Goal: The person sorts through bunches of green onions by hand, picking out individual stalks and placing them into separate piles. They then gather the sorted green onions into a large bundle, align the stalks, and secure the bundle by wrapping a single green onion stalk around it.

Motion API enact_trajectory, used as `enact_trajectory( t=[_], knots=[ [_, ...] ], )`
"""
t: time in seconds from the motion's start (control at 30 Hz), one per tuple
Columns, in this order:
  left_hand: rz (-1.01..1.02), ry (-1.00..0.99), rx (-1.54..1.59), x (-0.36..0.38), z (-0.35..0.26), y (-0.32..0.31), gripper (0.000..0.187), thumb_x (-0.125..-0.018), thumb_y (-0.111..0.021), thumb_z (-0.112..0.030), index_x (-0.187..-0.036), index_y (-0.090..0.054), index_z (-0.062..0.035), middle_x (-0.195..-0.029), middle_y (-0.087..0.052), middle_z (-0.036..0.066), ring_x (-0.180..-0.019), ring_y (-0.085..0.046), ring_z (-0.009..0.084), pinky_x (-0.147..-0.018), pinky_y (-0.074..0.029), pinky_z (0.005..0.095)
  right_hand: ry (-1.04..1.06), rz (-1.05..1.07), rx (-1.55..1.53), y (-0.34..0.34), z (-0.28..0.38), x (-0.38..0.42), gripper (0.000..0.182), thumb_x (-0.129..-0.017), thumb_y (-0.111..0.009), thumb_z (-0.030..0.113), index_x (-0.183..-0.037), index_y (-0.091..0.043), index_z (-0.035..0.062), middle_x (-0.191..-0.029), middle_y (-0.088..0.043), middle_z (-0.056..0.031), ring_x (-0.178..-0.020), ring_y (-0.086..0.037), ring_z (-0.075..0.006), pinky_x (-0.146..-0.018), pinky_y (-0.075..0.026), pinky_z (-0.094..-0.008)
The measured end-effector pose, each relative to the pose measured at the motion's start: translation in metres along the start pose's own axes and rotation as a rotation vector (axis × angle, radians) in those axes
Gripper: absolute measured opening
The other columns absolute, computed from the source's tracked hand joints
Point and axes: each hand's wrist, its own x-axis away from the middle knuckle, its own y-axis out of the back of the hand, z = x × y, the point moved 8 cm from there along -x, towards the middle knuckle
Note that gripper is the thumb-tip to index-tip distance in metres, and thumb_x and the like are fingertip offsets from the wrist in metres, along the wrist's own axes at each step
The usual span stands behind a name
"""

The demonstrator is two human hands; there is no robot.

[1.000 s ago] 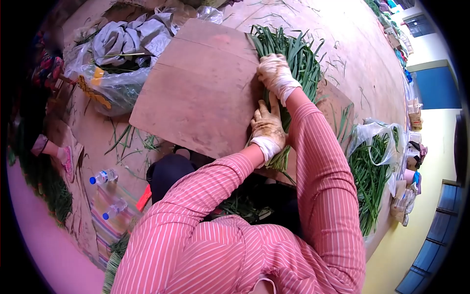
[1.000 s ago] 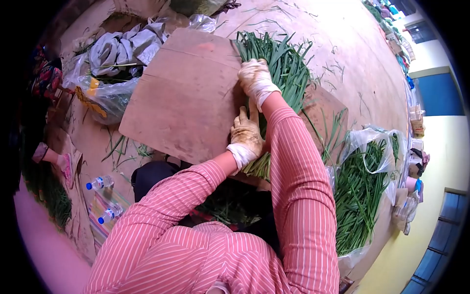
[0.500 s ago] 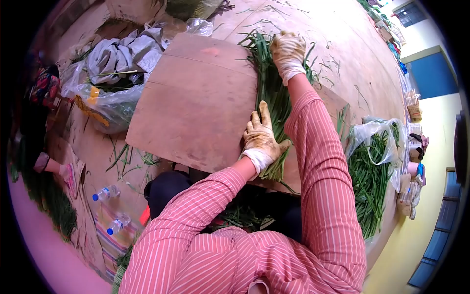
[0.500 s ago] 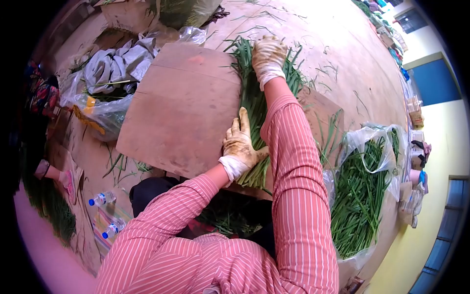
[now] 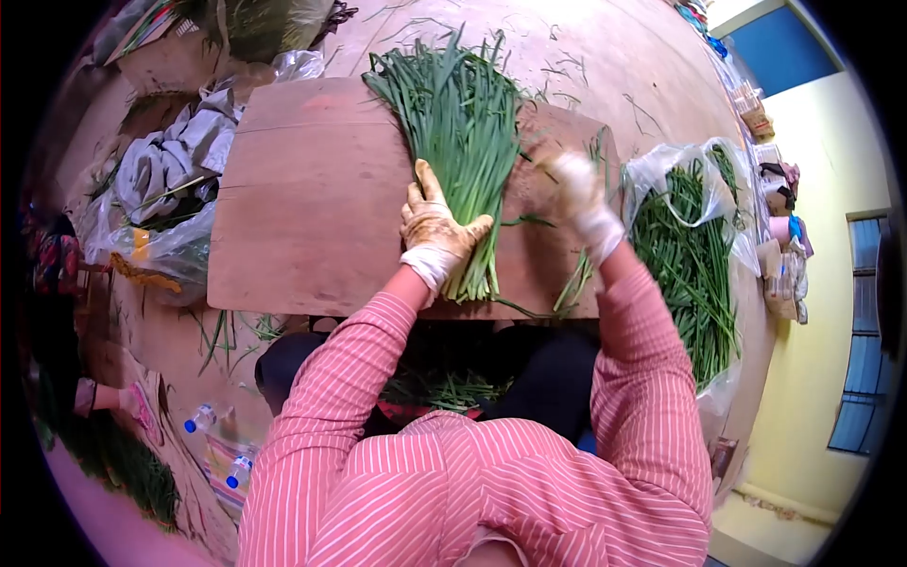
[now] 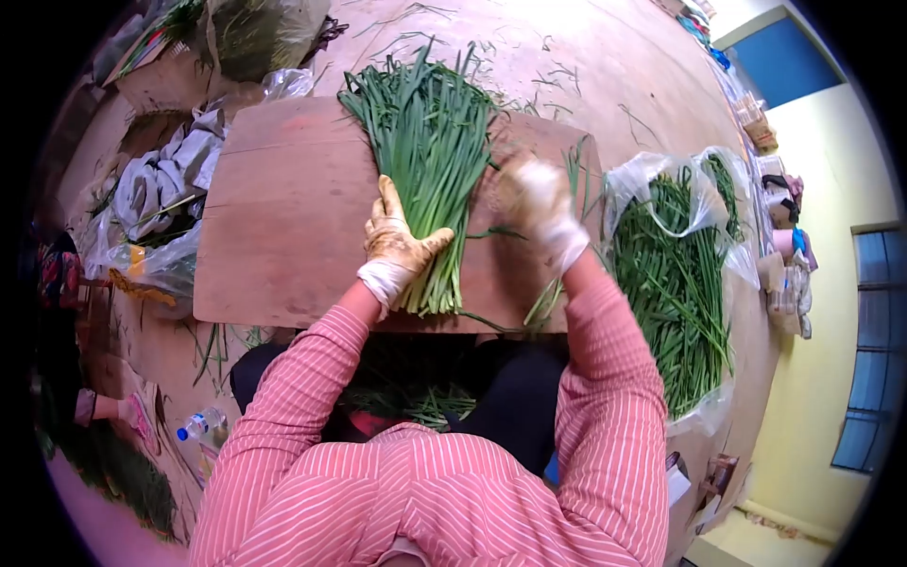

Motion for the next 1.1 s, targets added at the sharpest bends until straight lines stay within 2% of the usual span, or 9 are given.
enact_trajectory(
  t=[0.03,0.13,0.2,0.27,0.33,0.47,0.53,0.73,1.1],
  knots=[
    [-0.007,-0.002,-0.014,-0.001,0.000,0.000,0.123,-0.062,-0.077,-0.049,-0.146,0.002,-0.0060,-0.141,-0.026,0.026,-0.123,-0.035,0.0438,-0.103,-0.031,0.0470,-0.011,0.177,-0.019,-0.006,0.043,0.013,0.018,-0.076,-0.065,0.029,-0.079,-0.063,0.0109,-0.084,-0.061,-0.0105,-0.082,-0.059,-0.0302,-0.071,-0.049,-0.0400],
    [-0.026,-0.022,-0.004,0.000,-0.001,0.001,0.124,-0.061,-0.078,-0.050,-0.145,0.002,-0.0054,-0.140,-0.028,0.024,-0.121,-0.037,0.0428,-0.103,-0.032,0.0477,-0.031,-0.027,-0.301,-0.006,0.048,0.063,0.018,-0.073,-0.065,0.030,-0.080,-0.065,0.0138,-0.082,-0.061,-0.0094,-0.079,-0.060,-0.0295,-0.070,-0.048,-0.0425],
    [-0.032,-0.035,0.007,-0.002,0.004,-0.001,0.124,-0.061,-0.078,-0.050,-0.145,0.002,-0.0050,-0.140,-0.029,0.024,-0.122,-0.036,0.0432,-0.103,-0.031,0.0475,-0.386,0.311,0.113,-0.014,0.002,0.088,0.016,-0.073,-0.064,0.030,-0.079,-0.066,0.0145,-0.086,-0.062,-0.0095,-0.084,-0.059,-0.0282,-0.072,-0.047,-0.0408],
    [-0.037,-0.058,0.039,-0.003,0.003,-0.001,0.125,-0.061,-0.078,-0.051,-0.146,0.002,-0.0057,-0.140,-0.028,0.024,-0.124,-0.034,0.0441,-0.104,-0.031,0.0473,-0.519,0.345,0.531,0.008,-0.014,0.100,0.017,-0.072,-0.063,0.030,-0.072,-0.066,0.0133,-0.086,-0.063,-0.0103,-0.080,-0.059,-0.0273,-0.069,-0.045,-0.0421],
    [-0.029,-0.027,0.019,-0.004,0.005,-0.002,0.125,-0.060,-0.078,-0.051,-0.146,0.002,-0.0062,-0.141,-0.028,0.024,-0.124,-0.034,0.0444,-0.104,-0.030,0.0474,-0.271,0.093,0.188,0.029,0.026,0.094,0.017,-0.074,-0.062,0.028,-0.077,-0.067,0.0123,-0.086,-0.062,-0.0108,-0.081,-0.059,-0.0277,-0.070,-0.046,-0.0415],
    [-0.019,-0.025,0.024,-0.004,0.004,-0.003,0.126,-0.060,-0.078,-0.052,-0.146,0.002,-0.0068,-0.142,-0.027,0.023,-0.125,-0.033,0.0441,-0.105,-0.030,0.0472,-0.405,0.475,-0.482,-0.003,0.087,0.088,0.021,-0.082,-0.059,0.026,-0.092,-0.068,0.0106,-0.085,-0.066,-0.0114,-0.085,-0.062,-0.0303,-0.076,-0.048,-0.0386],
    [-0.029,-0.027,0.031,-0.004,0.005,-0.002,0.126,-0.060,-0.078,-0.052,-0.146,0.002,-0.0073,-0.142,-0.027,0.023,-0.127,-0.032,0.0436,-0.105,-0.030,0.0471,-0.351,0.627,-0.424,-0.007,0.112,0.080,0.021,-0.082,-0.057,0.025,-0.093,-0.068,0.0106,-0.087,-0.066,-0.0123,-0.084,-0.062,-0.0318,-0.075,-0.049,-0.0389],
    [-0.023,0.000,0.038,-0.005,0.006,-0.002,0.126,-0.059,-0.079,-0.052,-0.146,0.002,-0.0073,-0.142,-0.026,0.023,-0.126,-0.033,0.0434,-0.105,-0.030,0.0463,-0.175,0.562,-0.163,-0.015,0.155,0.068,0.013,-0.072,-0.057,0.016,-0.075,-0.067,0.0084,-0.075,-0.065,-0.0146,-0.073,-0.065,-0.0306,-0.065,-0.051,-0.0397],
    [-0.004,0.005,0.028,-0.005,0.006,0.001,0.125,-0.060,-0.078,-0.051,-0.145,0.001,-0.0049,-0.141,-0.027,0.024,-0.125,-0.034,0.0421,-0.105,-0.031,0.0446,-0.736,0.158,-0.625,0.025,0.129,0.077,0.032,-0.080,-0.067,0.035,-0.081,-0.064,0.0032,-0.084,-0.064,-0.0139,-0.078,-0.062,-0.0293,-0.071,-0.048,-0.0370]
  ],
)
